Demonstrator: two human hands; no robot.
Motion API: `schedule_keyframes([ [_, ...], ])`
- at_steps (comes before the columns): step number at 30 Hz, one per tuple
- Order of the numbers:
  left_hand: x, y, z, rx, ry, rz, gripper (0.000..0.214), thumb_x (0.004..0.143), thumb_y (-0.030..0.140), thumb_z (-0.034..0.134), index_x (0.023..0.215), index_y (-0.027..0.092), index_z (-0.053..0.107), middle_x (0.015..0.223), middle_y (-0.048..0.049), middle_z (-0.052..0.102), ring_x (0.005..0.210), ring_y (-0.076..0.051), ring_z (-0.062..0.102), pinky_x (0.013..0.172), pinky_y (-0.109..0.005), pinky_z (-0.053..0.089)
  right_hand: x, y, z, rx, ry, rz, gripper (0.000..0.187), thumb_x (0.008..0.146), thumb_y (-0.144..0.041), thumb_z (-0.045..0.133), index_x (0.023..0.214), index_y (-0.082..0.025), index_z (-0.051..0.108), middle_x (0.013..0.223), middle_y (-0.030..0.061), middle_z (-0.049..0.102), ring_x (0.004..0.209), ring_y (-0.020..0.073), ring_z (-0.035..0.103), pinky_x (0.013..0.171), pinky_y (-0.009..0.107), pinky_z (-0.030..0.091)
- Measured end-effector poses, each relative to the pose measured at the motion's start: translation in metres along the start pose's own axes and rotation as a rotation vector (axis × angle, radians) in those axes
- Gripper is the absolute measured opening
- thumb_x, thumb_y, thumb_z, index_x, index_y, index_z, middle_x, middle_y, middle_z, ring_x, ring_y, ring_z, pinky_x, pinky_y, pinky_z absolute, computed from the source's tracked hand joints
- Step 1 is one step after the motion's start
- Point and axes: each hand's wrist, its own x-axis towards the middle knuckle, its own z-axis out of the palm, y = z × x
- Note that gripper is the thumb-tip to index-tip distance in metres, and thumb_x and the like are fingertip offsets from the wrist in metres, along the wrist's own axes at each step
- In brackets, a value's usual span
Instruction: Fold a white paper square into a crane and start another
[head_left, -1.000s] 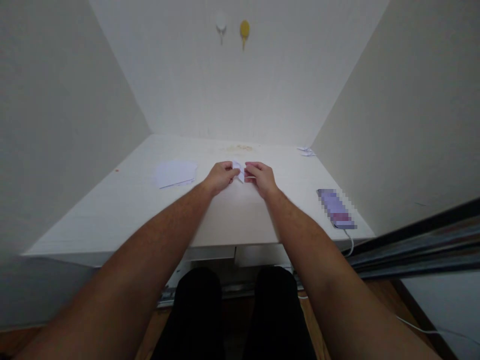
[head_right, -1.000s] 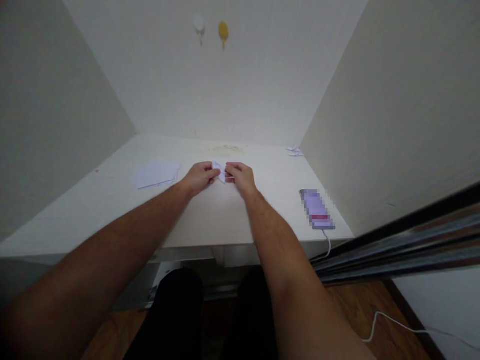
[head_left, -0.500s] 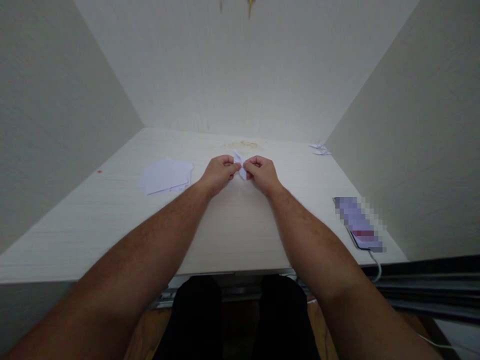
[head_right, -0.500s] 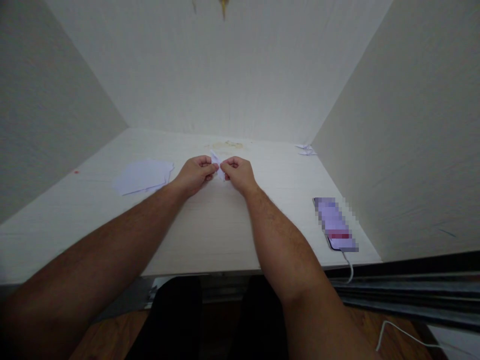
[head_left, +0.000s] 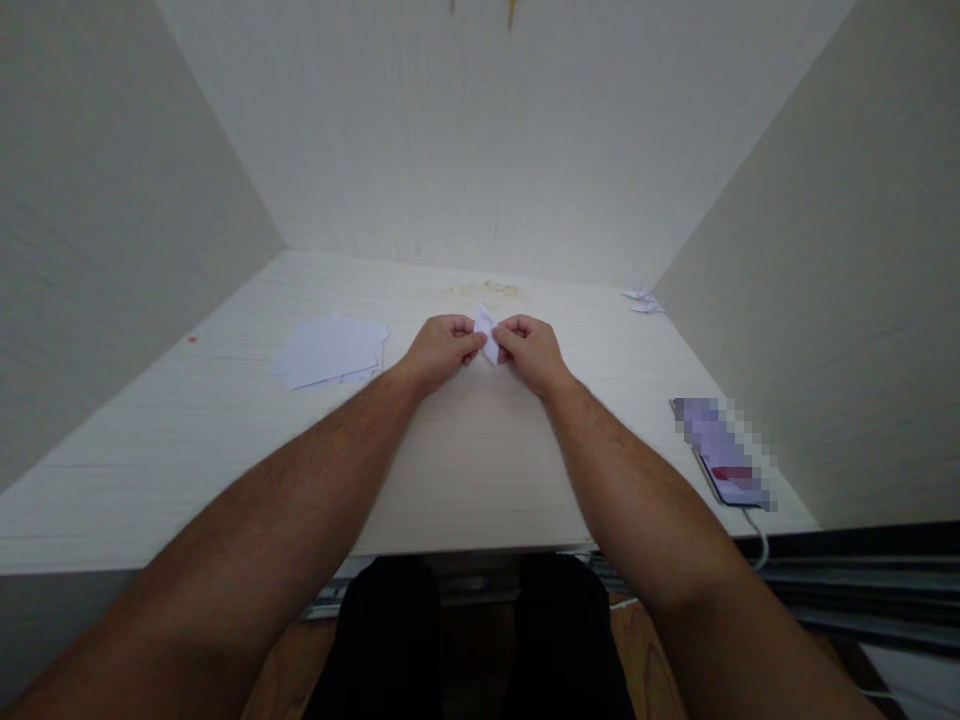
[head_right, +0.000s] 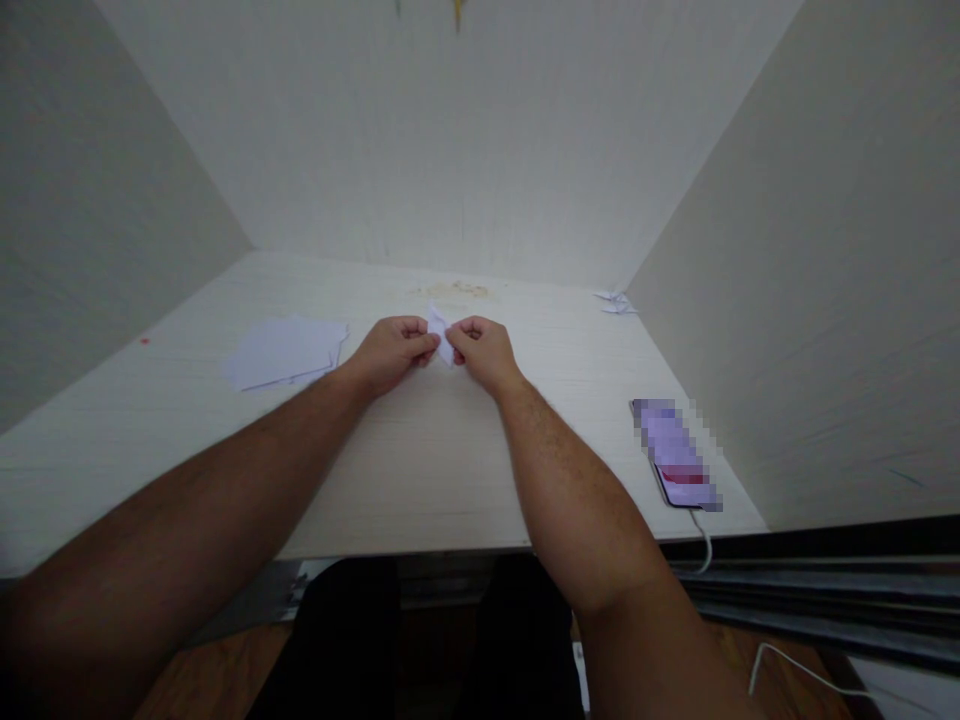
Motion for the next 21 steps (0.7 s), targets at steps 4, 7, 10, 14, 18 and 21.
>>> schedule_keyframes([
  [4, -0.003, 0.003, 0.000, 0.042, 0.008, 0.009, 0.020, 0.069, 0.028, 0.071, 0.060, 0.017, 0.057, 0.050, 0.0018, 0.054, 0.045, -0.008, 0.044, 0.048, -0.024, 0.029, -0.002, -0.004, -0.001, -0.025, -0.017, 0.023, 0.018, 0.075, -0.032, 0.070, 0.070, -0.018, 0.060, 0.051, -0.0031, 0.060, 0.046, 0.0084, 0.051, 0.049, 0.021, 0.039],
  [7, -0.004, 0.005, 0.001, 0.071, 0.020, -0.004, 0.019, 0.070, 0.028, 0.070, 0.061, 0.017, 0.057, 0.050, 0.0022, 0.054, 0.045, -0.007, 0.042, 0.048, -0.024, 0.027, -0.003, -0.006, -0.001, -0.019, -0.024, 0.029, 0.019, 0.074, -0.032, 0.072, 0.071, -0.018, 0.059, 0.051, -0.0034, 0.059, 0.046, 0.0082, 0.051, 0.049, 0.021, 0.039],
  [10, -0.006, 0.008, 0.001, 0.095, 0.037, -0.016, 0.017, 0.069, 0.028, 0.069, 0.062, 0.017, 0.058, 0.050, 0.0028, 0.053, 0.045, -0.007, 0.041, 0.048, -0.024, 0.026, -0.004, -0.006, -0.002, -0.009, -0.034, 0.030, 0.020, 0.073, -0.032, 0.073, 0.071, -0.018, 0.059, 0.052, -0.0035, 0.059, 0.047, 0.0083, 0.051, 0.049, 0.021, 0.040],
  [14, -0.007, 0.010, 0.001, 0.107, 0.041, -0.015, 0.016, 0.069, 0.028, 0.068, 0.062, 0.017, 0.058, 0.050, 0.0030, 0.052, 0.046, -0.008, 0.041, 0.048, -0.024, 0.027, -0.004, -0.006, -0.003, -0.002, -0.050, 0.036, 0.022, 0.071, -0.034, 0.075, 0.071, -0.019, 0.059, 0.052, -0.0034, 0.059, 0.047, 0.0088, 0.051, 0.050, 0.022, 0.041],
  [18, -0.009, 0.011, 0.002, 0.139, 0.057, 0.000, 0.015, 0.070, 0.027, 0.067, 0.064, 0.017, 0.058, 0.052, 0.0036, 0.052, 0.048, -0.008, 0.041, 0.049, -0.024, 0.027, -0.005, -0.006, -0.003, -0.004, -0.061, 0.024, 0.023, 0.071, -0.035, 0.075, 0.071, -0.019, 0.060, 0.052, -0.0033, 0.059, 0.048, 0.0089, 0.051, 0.050, 0.022, 0.041],
  [21, -0.009, 0.012, 0.003, 0.193, 0.077, 0.022, 0.013, 0.070, 0.027, 0.066, 0.065, 0.017, 0.059, 0.054, 0.0037, 0.053, 0.050, -0.009, 0.041, 0.050, -0.023, 0.028, -0.006, -0.006, -0.002, -0.020, -0.050, 0.018, 0.021, 0.072, -0.034, 0.073, 0.070, -0.019, 0.059, 0.051, -0.0035, 0.059, 0.047, 0.0087, 0.051, 0.050, 0.022, 0.040],
])
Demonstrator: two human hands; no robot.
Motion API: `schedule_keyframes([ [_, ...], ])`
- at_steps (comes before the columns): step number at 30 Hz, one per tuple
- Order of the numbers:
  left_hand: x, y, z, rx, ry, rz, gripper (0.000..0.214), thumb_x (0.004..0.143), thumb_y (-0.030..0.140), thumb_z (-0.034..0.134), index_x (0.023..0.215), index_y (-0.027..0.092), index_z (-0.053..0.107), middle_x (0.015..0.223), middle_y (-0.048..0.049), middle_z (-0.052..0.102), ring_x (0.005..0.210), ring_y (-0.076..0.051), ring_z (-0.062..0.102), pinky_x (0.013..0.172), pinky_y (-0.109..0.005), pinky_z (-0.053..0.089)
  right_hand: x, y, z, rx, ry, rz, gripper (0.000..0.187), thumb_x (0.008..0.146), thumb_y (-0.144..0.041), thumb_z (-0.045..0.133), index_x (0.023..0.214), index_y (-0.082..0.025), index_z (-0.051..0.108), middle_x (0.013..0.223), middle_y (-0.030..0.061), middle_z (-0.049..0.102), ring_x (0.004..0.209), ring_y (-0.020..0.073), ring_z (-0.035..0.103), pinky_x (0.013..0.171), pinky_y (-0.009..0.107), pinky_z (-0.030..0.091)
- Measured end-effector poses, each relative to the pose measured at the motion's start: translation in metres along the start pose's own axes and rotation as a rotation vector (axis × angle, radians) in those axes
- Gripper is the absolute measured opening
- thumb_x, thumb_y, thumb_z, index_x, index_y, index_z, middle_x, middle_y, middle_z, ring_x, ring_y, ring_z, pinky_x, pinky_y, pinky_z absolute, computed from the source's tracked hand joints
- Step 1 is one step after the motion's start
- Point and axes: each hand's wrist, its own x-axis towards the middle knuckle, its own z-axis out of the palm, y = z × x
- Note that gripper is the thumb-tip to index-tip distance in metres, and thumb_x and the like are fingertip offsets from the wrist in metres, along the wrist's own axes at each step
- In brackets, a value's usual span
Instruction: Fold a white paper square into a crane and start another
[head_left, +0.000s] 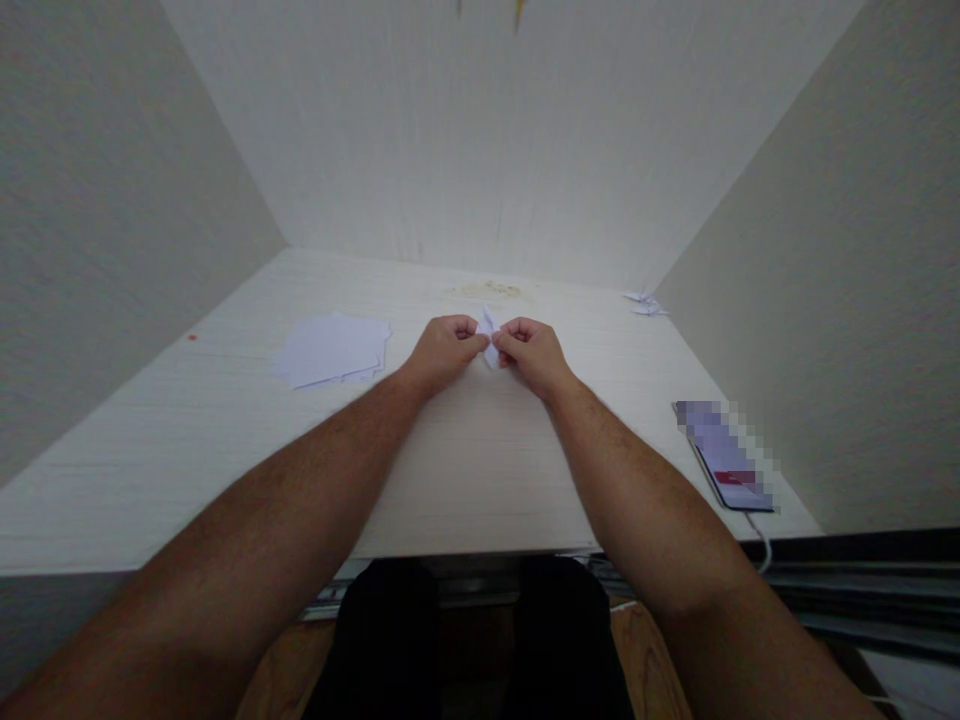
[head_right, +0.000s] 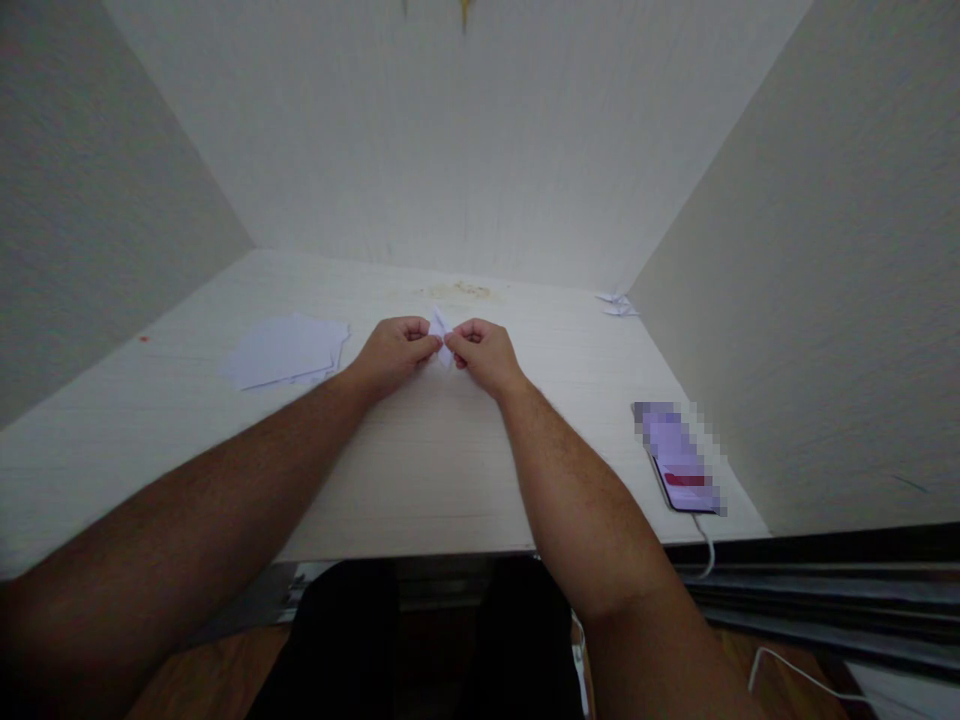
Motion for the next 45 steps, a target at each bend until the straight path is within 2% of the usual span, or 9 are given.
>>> schedule_keyframes([
  [8, -0.001, 0.002, 0.002, -0.001, 0.000, 0.012, 0.013, 0.072, 0.028, 0.064, 0.067, 0.017, 0.060, 0.056, 0.0042, 0.054, 0.051, -0.009, 0.040, 0.051, -0.023, 0.030, -0.003, -0.003, 0.002, 0.022, 0.032, 0.007, 0.016, 0.073, -0.030, 0.069, 0.068, -0.019, 0.058, 0.048, -0.0039, 0.057, 0.044, 0.0082, 0.048, 0.047, 0.021, 0.034],
  [17, -0.004, 0.008, 0.001, 0.014, -0.010, 0.004, 0.015, 0.071, 0.029, 0.064, 0.064, 0.017, 0.058, 0.054, 0.0046, 0.052, 0.051, -0.008, 0.040, 0.051, -0.023, 0.029, -0.002, -0.004, 0.004, -0.007, 0.046, 0.003, 0.015, 0.073, -0.029, 0.067, 0.067, -0.019, 0.058, 0.049, -0.0040, 0.057, 0.045, 0.0084, 0.048, 0.048, 0.022, 0.035],
  [24, -0.003, 0.005, 0.002, 0.015, 0.034, 0.001, 0.021, 0.070, 0.035, 0.068, 0.065, 0.017, 0.058, 0.057, 0.0035, 0.054, 0.054, -0.009, 0.042, 0.051, -0.022, 0.030, -0.005, -0.005, 0.004, -0.007, 0.054, -0.003, 0.017, 0.071, -0.032, 0.070, 0.069, -0.018, 0.060, 0.049, -0.0040, 0.057, 0.046, 0.0086, 0.048, 0.048, 0.022, 0.036],
  [31, -0.004, 0.007, 0.003, -0.048, 0.072, -0.008, 0.019, 0.070, 0.032, 0.068, 0.065, 0.017, 0.058, 0.057, 0.0043, 0.054, 0.053, -0.009, 0.042, 0.052, -0.022, 0.033, -0.007, -0.008, 0.006, -0.014, 0.031, 0.009, 0.019, 0.072, -0.032, 0.070, 0.067, -0.018, 0.059, 0.049, -0.0039, 0.057, 0.045, 0.0083, 0.048, 0.047, 0.022, 0.035],
  [45, -0.004, 0.009, 0.001, -0.135, 0.070, -0.030, 0.020, 0.067, 0.031, 0.071, 0.065, 0.018, 0.057, 0.053, 0.0044, 0.053, 0.048, -0.008, 0.041, 0.049, -0.023, 0.030, -0.006, -0.008, 0.007, -0.081, -0.018, 0.003, 0.018, 0.078, -0.030, 0.066, 0.067, -0.019, 0.058, 0.049, -0.0051, 0.056, 0.045, 0.0079, 0.048, 0.048, 0.021, 0.034],
])
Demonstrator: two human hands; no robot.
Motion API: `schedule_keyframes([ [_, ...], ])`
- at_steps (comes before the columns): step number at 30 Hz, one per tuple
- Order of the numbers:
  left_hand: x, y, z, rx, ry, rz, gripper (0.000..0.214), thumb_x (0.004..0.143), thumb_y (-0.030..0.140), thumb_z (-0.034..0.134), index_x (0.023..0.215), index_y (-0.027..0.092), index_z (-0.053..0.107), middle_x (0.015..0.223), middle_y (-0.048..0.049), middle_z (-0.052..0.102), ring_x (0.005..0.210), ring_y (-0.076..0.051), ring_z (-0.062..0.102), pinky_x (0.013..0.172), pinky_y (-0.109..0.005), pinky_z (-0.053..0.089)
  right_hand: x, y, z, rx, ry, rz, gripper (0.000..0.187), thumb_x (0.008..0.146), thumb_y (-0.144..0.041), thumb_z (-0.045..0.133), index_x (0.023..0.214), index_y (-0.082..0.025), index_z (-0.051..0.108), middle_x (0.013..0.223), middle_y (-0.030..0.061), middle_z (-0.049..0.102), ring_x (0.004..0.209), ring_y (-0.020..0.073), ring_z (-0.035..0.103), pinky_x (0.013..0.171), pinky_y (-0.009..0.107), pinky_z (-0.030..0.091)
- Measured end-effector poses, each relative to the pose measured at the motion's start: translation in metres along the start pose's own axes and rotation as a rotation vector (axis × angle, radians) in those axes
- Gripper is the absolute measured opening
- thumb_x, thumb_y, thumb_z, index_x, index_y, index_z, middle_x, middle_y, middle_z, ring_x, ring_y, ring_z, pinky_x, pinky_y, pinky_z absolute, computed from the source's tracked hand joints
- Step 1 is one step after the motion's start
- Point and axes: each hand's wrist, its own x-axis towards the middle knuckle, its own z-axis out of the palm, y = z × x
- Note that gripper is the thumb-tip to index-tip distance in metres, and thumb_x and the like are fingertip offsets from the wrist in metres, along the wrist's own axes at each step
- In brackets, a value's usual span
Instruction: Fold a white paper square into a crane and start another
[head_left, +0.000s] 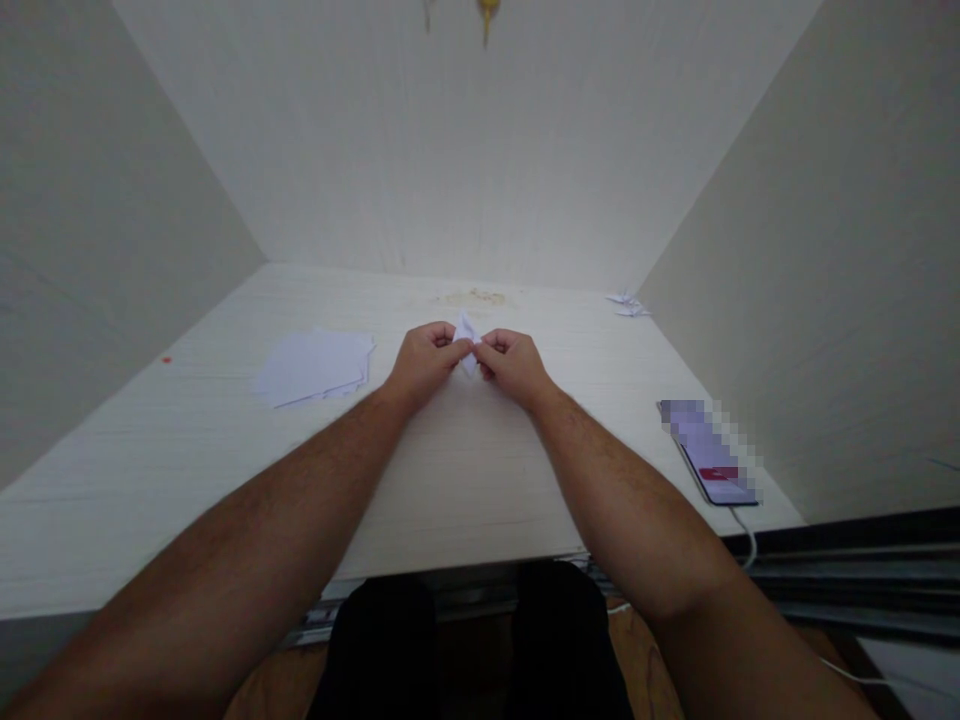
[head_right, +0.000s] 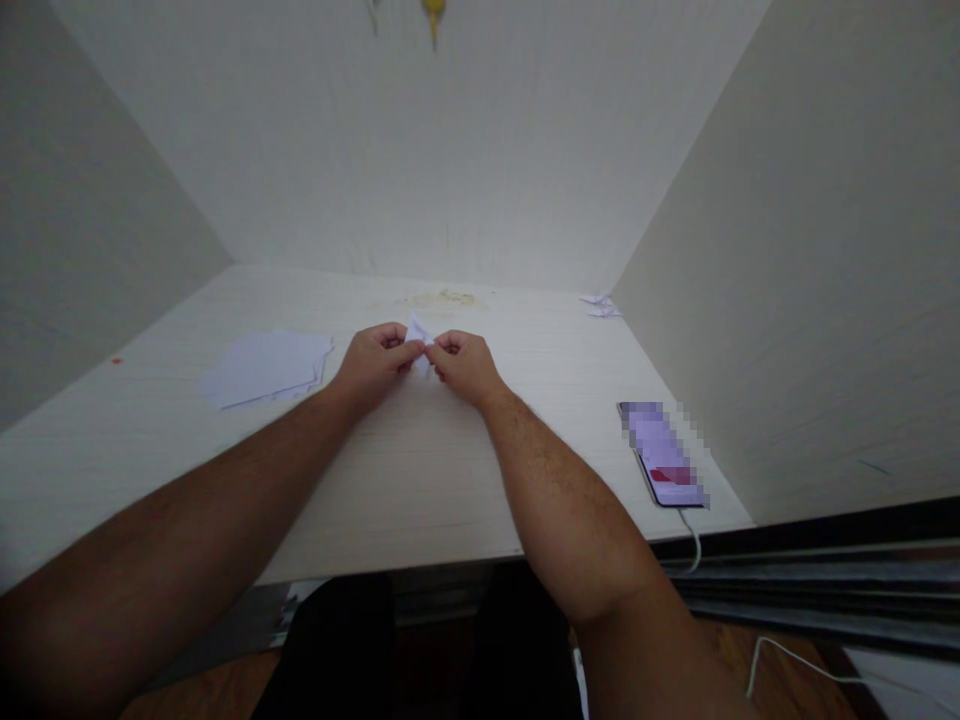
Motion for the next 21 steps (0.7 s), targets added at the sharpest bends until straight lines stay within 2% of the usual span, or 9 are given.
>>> schedule_keyframes([
  [8, 0.0022, -0.0057, 0.0018, 0.000, 0.026, -0.015, 0.021, 0.066, 0.034, 0.071, 0.066, 0.018, 0.057, 0.053, 0.0045, 0.053, 0.047, -0.008, 0.041, 0.048, -0.024, 0.030, -0.0011, 0.0007, 0.0004, -0.011, -0.012, -0.009, 0.019, 0.079, -0.031, 0.066, 0.068, -0.019, 0.057, 0.050, -0.0052, 0.056, 0.046, 0.0082, 0.048, 0.048, 0.021, 0.034],
  [21, -0.0001, -0.0012, 0.0025, 0.099, 0.047, -0.015, 0.016, 0.068, 0.031, 0.067, 0.066, 0.018, 0.059, 0.053, 0.0037, 0.053, 0.049, -0.010, 0.042, 0.049, -0.024, 0.032, -0.0012, -0.0004, 0.0002, -0.059, 0.001, -0.019, 0.016, 0.079, -0.028, 0.064, 0.066, -0.020, 0.057, 0.050, -0.0052, 0.056, 0.048, 0.0090, 0.049, 0.050, 0.022, 0.035],
])
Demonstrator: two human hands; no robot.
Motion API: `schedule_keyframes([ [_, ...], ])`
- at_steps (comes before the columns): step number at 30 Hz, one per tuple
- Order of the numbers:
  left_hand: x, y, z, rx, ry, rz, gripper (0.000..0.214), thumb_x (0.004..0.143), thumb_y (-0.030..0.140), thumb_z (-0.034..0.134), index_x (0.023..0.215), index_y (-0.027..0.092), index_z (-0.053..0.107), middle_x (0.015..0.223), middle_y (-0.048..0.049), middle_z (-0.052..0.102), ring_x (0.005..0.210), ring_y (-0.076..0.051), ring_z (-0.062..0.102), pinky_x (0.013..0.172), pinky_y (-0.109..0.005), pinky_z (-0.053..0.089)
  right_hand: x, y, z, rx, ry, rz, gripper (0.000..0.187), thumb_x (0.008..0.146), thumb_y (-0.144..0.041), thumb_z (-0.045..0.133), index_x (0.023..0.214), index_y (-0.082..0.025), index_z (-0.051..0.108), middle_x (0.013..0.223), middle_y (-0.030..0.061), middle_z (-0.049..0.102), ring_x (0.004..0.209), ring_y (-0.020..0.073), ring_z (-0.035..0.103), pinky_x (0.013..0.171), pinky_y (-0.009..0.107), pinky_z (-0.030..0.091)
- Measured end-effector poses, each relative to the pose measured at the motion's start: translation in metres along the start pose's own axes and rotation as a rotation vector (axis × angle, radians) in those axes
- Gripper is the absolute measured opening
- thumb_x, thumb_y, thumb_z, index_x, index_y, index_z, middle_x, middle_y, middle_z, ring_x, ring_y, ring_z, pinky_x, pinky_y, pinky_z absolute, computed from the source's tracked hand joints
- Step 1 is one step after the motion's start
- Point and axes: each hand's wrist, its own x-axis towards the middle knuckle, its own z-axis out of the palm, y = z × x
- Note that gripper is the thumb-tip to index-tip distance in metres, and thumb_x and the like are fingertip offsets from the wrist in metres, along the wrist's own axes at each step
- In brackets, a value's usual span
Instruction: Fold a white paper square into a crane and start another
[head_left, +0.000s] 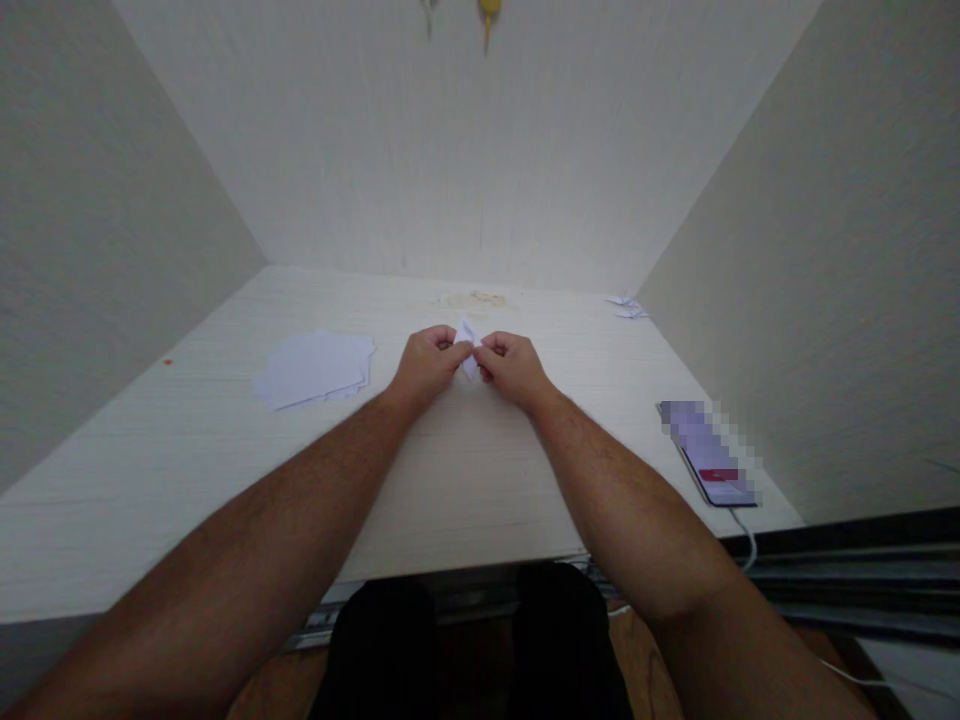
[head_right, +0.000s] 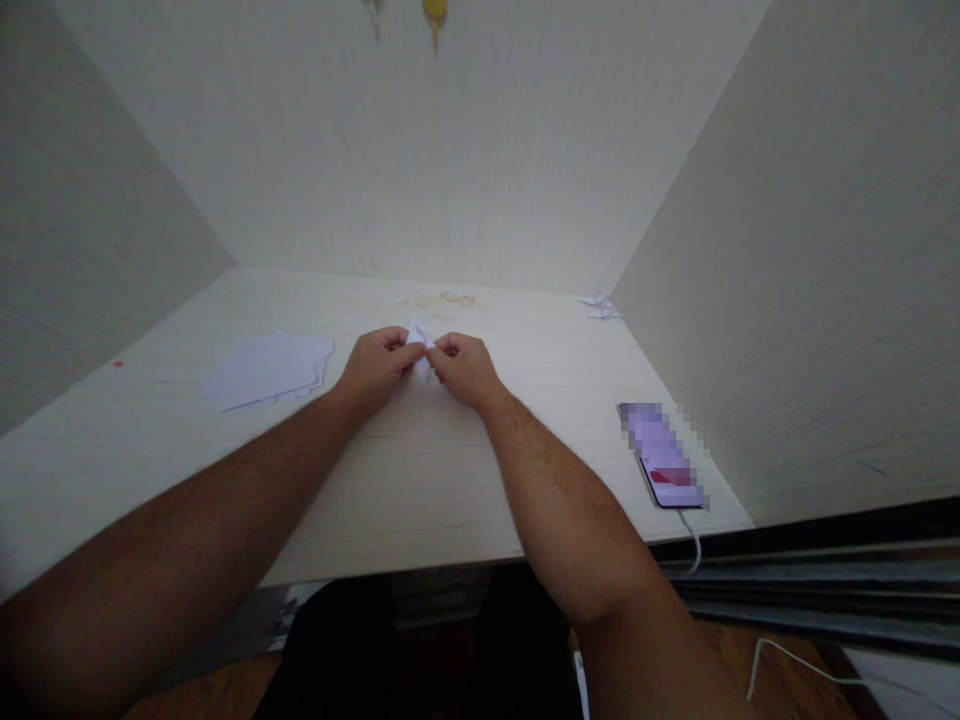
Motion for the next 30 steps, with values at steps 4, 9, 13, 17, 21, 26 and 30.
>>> schedule_keyframes([
  [4, 0.0000, 0.0009, -0.0002, 0.004, -0.002, -0.006, 0.016, 0.067, 0.032, 0.067, 0.066, 0.018, 0.059, 0.053, 0.0037, 0.053, 0.049, -0.010, 0.043, 0.049, -0.024, 0.031, 0.0010, 0.0014, 0.0002, -0.005, -0.001, -0.008, 0.017, 0.079, -0.029, 0.064, 0.067, -0.020, 0.057, 0.050, -0.0051, 0.056, 0.048, 0.0093, 0.049, 0.050, 0.022, 0.035],
  [9, 0.0010, -0.0001, -0.0004, -0.053, -0.014, -0.022, 0.017, 0.067, 0.033, 0.067, 0.066, 0.018, 0.059, 0.051, 0.0039, 0.052, 0.046, -0.009, 0.042, 0.048, -0.024, 0.030, 0.0006, 0.0012, 0.0006, 0.007, 0.004, -0.002, 0.017, 0.081, -0.028, 0.064, 0.068, -0.020, 0.057, 0.050, -0.0051, 0.056, 0.047, 0.0094, 0.049, 0.049, 0.022, 0.035],
  [13, 0.0011, -0.0004, -0.0004, -0.060, -0.023, -0.028, 0.016, 0.066, 0.029, 0.066, 0.062, 0.019, 0.056, 0.049, 0.0033, 0.052, 0.045, -0.009, 0.042, 0.047, -0.024, 0.031, 0.0000, 0.0004, -0.0002, 0.001, -0.016, 0.000, 0.016, 0.083, -0.025, 0.062, 0.069, -0.020, 0.056, 0.053, -0.0051, 0.057, 0.048, 0.0088, 0.051, 0.052, 0.022, 0.038],
  [17, 0.0011, -0.0010, -0.0006, -0.056, -0.020, -0.026, 0.014, 0.067, 0.028, 0.066, 0.063, 0.018, 0.057, 0.050, 0.0034, 0.052, 0.045, -0.009, 0.042, 0.047, -0.024, 0.030, -0.0002, -0.0010, -0.0009, -0.029, -0.034, 0.007, 0.015, 0.084, -0.023, 0.060, 0.070, -0.020, 0.056, 0.052, -0.0053, 0.056, 0.048, 0.0090, 0.050, 0.051, 0.022, 0.038],
  [21, 0.0006, 0.0005, -0.0014, -0.030, -0.038, -0.017, 0.014, 0.068, 0.029, 0.066, 0.066, 0.018, 0.058, 0.050, 0.0039, 0.052, 0.045, -0.009, 0.042, 0.047, -0.024, 0.030, 0.0005, -0.0003, -0.0003, -0.059, -0.020, 0.011, 0.014, 0.083, -0.023, 0.060, 0.070, -0.020, 0.056, 0.050, -0.0055, 0.055, 0.046, 0.0092, 0.049, 0.049, 0.022, 0.036],
  [26, -0.0004, 0.0035, -0.0021, 0.008, -0.072, -0.010, 0.014, 0.072, 0.028, 0.065, 0.066, 0.018, 0.058, 0.052, 0.0045, 0.053, 0.046, -0.009, 0.041, 0.049, -0.024, 0.031, 0.0025, 0.0039, 0.0017, 0.051, 0.068, 0.016, 0.008, 0.074, -0.022, 0.066, 0.074, -0.019, 0.058, 0.054, -0.0067, 0.057, 0.047, 0.0085, 0.050, 0.047, 0.021, 0.038],
  [30, -0.0004, 0.0034, -0.0020, 0.063, -0.107, 0.006, 0.016, 0.074, 0.028, 0.066, 0.066, 0.018, 0.057, 0.052, 0.0051, 0.052, 0.048, -0.009, 0.040, 0.050, -0.024, 0.031, 0.0029, 0.0034, 0.0012, 0.078, 0.097, -0.007, 0.014, 0.073, -0.029, 0.068, 0.075, -0.018, 0.060, 0.056, -0.0057, 0.058, 0.050, 0.0088, 0.052, 0.048, 0.021, 0.040],
])
